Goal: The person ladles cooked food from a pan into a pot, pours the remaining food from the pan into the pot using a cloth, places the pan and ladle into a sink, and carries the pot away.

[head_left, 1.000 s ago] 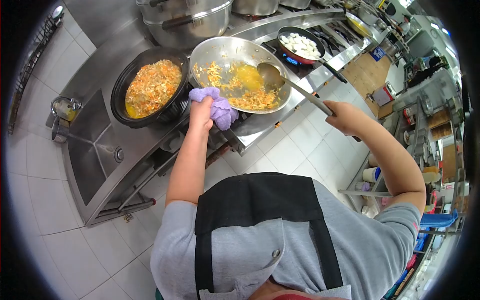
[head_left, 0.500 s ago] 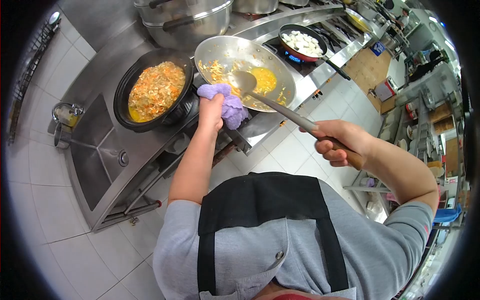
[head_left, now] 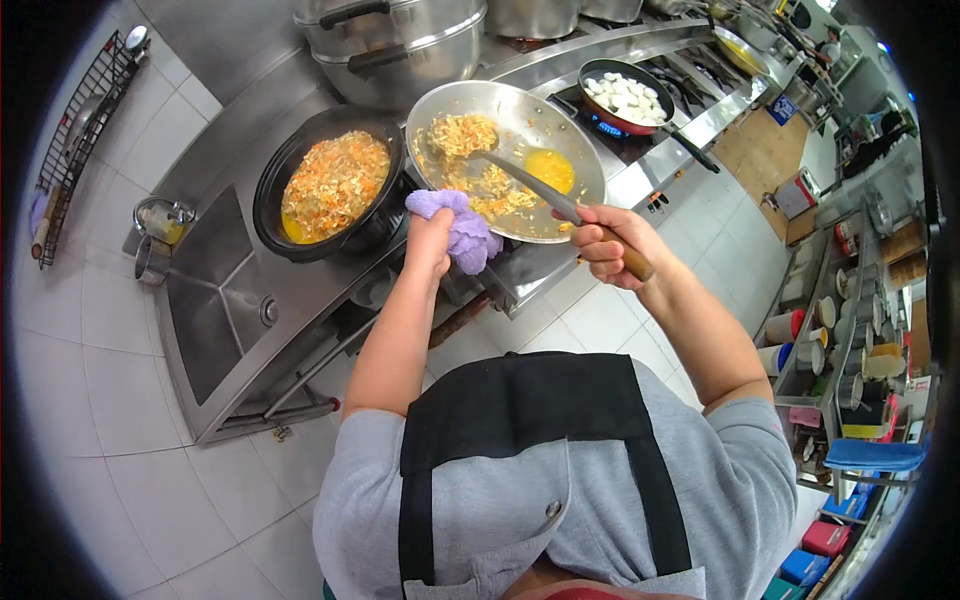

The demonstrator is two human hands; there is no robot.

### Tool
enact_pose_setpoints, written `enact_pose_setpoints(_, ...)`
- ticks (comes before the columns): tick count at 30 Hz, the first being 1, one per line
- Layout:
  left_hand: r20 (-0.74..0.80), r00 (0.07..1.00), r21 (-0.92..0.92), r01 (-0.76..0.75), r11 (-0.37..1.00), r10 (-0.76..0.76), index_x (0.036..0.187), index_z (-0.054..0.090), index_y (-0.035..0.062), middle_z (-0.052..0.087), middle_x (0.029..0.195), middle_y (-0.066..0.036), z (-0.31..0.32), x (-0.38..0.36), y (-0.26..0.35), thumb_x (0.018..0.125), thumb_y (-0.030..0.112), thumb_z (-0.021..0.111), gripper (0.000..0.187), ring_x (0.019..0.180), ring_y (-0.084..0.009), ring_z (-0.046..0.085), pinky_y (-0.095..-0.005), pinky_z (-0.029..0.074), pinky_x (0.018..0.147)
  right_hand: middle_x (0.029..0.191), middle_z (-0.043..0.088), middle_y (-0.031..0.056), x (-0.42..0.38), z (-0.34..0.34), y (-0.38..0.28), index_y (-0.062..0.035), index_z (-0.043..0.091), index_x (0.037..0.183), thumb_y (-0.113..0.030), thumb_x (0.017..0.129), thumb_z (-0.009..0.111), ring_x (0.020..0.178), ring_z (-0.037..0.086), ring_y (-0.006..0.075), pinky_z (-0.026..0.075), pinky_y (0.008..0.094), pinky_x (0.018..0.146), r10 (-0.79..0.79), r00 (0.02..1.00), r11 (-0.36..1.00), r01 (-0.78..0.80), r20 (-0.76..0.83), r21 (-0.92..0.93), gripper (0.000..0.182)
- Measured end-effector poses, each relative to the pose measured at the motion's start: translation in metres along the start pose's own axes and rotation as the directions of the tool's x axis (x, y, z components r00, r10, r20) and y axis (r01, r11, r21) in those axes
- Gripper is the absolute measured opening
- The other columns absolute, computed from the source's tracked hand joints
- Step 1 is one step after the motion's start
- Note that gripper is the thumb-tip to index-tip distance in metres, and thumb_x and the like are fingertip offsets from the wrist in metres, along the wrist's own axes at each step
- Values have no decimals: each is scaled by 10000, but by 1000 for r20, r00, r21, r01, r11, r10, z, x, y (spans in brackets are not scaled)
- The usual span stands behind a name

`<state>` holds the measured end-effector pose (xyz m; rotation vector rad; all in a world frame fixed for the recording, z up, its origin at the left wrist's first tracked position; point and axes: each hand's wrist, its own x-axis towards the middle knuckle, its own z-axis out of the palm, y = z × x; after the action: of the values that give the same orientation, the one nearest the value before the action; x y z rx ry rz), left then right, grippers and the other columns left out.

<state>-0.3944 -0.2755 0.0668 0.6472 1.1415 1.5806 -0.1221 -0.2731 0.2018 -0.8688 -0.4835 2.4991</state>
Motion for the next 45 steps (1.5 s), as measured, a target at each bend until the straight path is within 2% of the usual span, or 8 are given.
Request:
enact_pose_setpoints(5,-4,993,-101,118,988,-119,1066,548,-23,595,1000,-120,-19,9,-3,793,-9,472,284,901,-243,620,-368,531,775,600,445,-22,-46,24,-7,-95,409,824,-199,909,519,360,374,23,295,190,301,-136,973,910,47,-189,-411,173)
enact_pose_setpoints(18,-71,942,-255,302,919,-329,1089,534,-23,594,1045,-147,-42,23,-22,787,40,566,310,923,-281,628,-429,537,802,608,434,-14,-68,92,9,1,380,1365,-91,850,563,377,406,34,320,180,313,-262,965,657,196,24,-728,554)
enact_pose_setpoints(24,-56,964,-218,242,945,-260,1118,527,-11,594,1047,-149,-39,17,-22,795,50,558,331,945,-289,620,-431,536,800,729,612,125,-2,64,37,-92,415,1353,-128,801,601,566,618,272,508,387,527,-388,745,-600,242,543,-762,584)
enact_pose_setpoints(27,-100,962,-190,232,954,-254,1109,530,-8,594,1032,-137,-36,16,-17,801,51,550,315,907,-277,627,-427,544,768,769,618,177,-8,70,48,-91,412,1348,-142,788,602,672,632,354,512,453,588,-401,784,-679,93,474,-728,593)
enact_pose_setpoints(31,-88,966,-199,222,955,-243,1100,532,-16,595,1020,-129,-39,16,-26,805,50,548,303,881,-271,630,-425,546,757,735,615,133,10,52,53,-93,419,1350,-102,800,605,569,619,276,503,383,517,-449,674,-640,216,587,-737,581)
enact_pose_setpoints(34,-78,970,-221,209,953,-231,1101,531,-27,598,1021,-131,-41,23,-28,806,48,553,305,884,-271,631,-424,544,764,671,565,54,10,58,51,-71,408,1359,-77,825,598,443,522,140,427,273,413,-284,940,267,265,187,-927,566)
enact_pose_setpoints(37,-115,962,-210,222,952,-249,1110,531,-40,600,1030,-137,-37,18,-24,807,40,562,316,903,-273,629,-420,539,779,638,502,-1,-4,53,40,-43,383,1371,-71,846,585,403,414,51,336,200,371,-201,962,639,271,183,-720,563)
enact_pose_setpoints(45,-247,968,-90,28,996,-50,1079,549,-39,613,976,-117,-28,9,-27,814,52,562,280,866,-230,631,-364,529,732,607,494,21,-46,-15,3,12,367,1335,-50,828,566,422,448,85,365,238,381,-460,887,484,283,35,-828,548)
